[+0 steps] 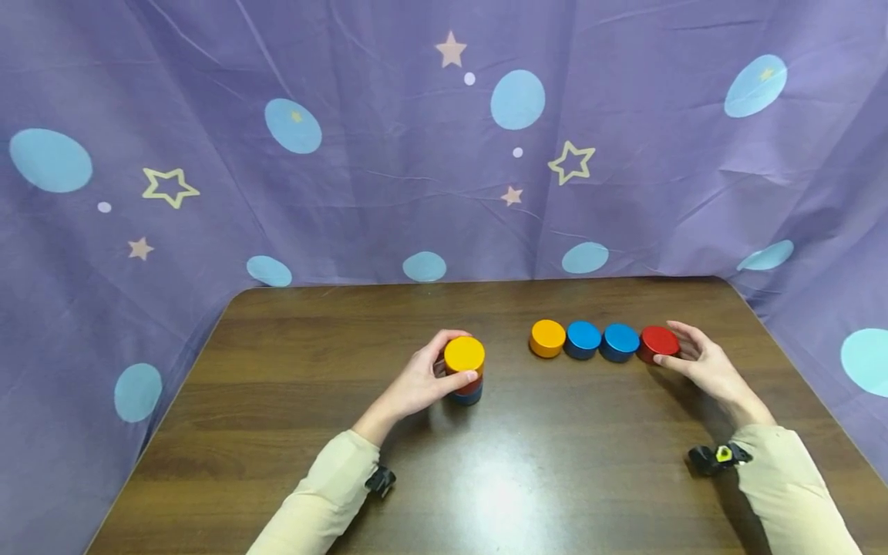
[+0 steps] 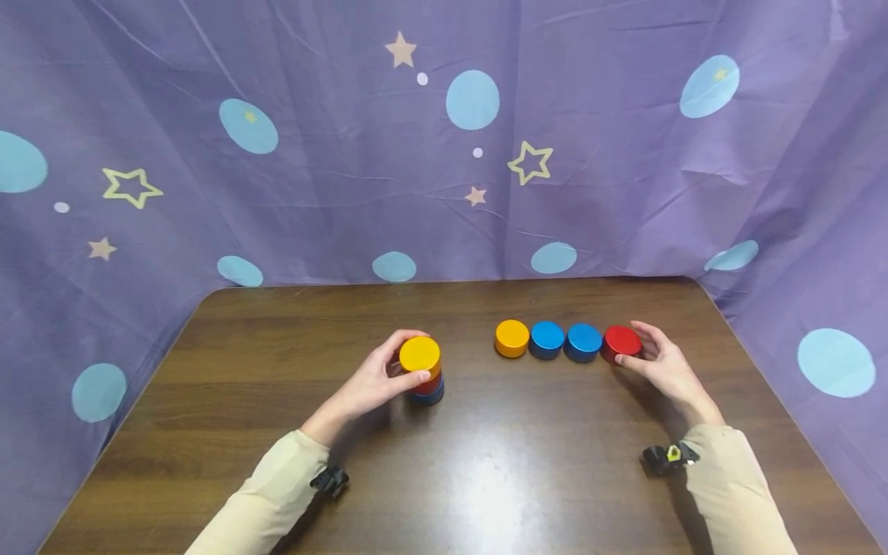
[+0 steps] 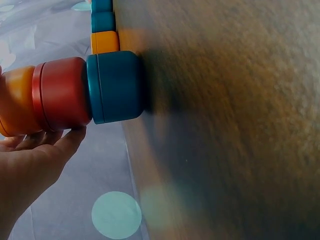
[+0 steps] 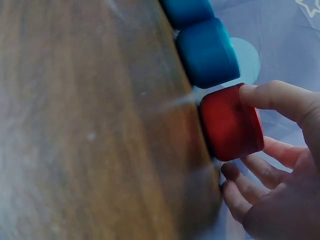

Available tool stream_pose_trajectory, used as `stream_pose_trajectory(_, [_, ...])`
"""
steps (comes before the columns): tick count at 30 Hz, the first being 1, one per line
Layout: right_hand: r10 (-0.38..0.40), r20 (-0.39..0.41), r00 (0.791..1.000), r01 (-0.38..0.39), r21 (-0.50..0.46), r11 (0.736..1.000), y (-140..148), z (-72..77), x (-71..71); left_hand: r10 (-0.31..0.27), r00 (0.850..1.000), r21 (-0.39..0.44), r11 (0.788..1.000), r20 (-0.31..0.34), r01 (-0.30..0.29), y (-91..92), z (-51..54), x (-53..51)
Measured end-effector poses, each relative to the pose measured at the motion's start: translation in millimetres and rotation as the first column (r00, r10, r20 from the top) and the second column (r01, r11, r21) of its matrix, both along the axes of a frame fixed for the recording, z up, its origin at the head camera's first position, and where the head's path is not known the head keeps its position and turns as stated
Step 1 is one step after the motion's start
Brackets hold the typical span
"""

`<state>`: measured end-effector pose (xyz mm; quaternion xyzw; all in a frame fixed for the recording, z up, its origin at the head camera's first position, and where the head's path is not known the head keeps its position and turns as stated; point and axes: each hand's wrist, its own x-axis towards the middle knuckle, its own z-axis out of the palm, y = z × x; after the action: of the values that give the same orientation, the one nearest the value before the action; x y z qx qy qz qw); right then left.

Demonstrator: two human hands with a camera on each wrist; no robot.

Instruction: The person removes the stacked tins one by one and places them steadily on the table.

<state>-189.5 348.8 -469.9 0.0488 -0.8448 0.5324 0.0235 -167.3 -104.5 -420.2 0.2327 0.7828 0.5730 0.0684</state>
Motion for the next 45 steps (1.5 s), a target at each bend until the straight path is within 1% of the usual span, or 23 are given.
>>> stream_pose_trajectory(3, [-0.015,-0.024,1.0,0.014,-0.014,1.0,-0.2,3.4,3.1,-0.004,1.0,0.014,1.0,0.019,0.004,1.3,0.5,0.3])
stream_pose_trajectory(8, [-0.044,-0.106,0.993,0.038,-0.059,0.998,-3.4,11.1,4.4,-0.004,0.999,0.04,0.999,0.046,0.002,3.2,0.7,0.8])
stream_pose_trajectory(11, [-0.043,-0.133,0.99,0.038,-0.042,0.998,-8.6,18.5,4.9,-0.001,0.999,0.047,0.999,0.047,-0.002,3.7,-0.7,0.4])
stream_pose_trajectory(14, [-0.021,-0.145,0.989,0.017,-0.034,0.999,-16.8,26.0,5.9,0.004,0.999,0.045,0.999,0.043,-0.006,3.6,-2.7,0.0])
stream_pose_trajectory(16, [-0.004,-0.154,0.988,-0.003,-0.046,0.999,-24.0,30.3,6.9,0.006,0.999,0.039,0.999,0.043,-0.008,3.6,-3.4,0.0])
stream_pose_trajectory(18, [0.013,-0.162,0.987,-0.023,-0.063,0.998,-32.3,33.1,7.9,0.003,0.999,0.051,0.999,0.05,-0.006,3.7,-3.3,0.4])
stream_pose_trajectory(23, [0.05,-0.181,0.982,-0.063,-0.067,0.996,-53.6,34.3,11.0,-0.01,0.998,0.086,0.996,0.058,0.005,3.8,-3.5,1.3])
stream_pose_trajectory(27, [0.099,-0.201,0.974,-0.114,-0.062,0.992,-68.7,32.6,12.3,-0.016,0.997,0.091,0.996,0.08,0.009,4.2,-5.5,1.8])
stream_pose_trajectory(30, [0.14,-0.192,0.971,-0.154,-0.057,0.986,-79.2,33.1,13.2,-0.015,0.995,0.085,0.996,0.099,0.007,4.3,-7.9,1.9])
stream_pose_trajectory(33, [0.178,-0.165,0.97,-0.189,-0.056,0.98,-89.3,33.1,14.6,-0.022,0.993,0.079,0.997,0.114,0.013,2.8,-11.7,2.0])
stream_pose_trajectory(36, [0.207,-0.161,0.965,-0.218,-0.052,0.975,-99.2,31.6,15.3,-0.032,0.99,0.076,0.997,0.136,0.022,0.4,-15.0,2.1])
stream_pose_trajectory(42, [0.252,-0.151,0.956,-0.259,-0.029,0.965,-116.9,30.7,15.4,-0.048,0.983,0.094,0.995,0.177,0.032,-4.1,-16.8,0.5])
stream_pose_trajectory(45, [0.277,-0.138,0.951,-0.285,-0.043,0.957,-126.7,30.2,15.4,-0.06,0.976,0.097,0.994,0.208,0.04,-6.3,-18.6,-1.5])
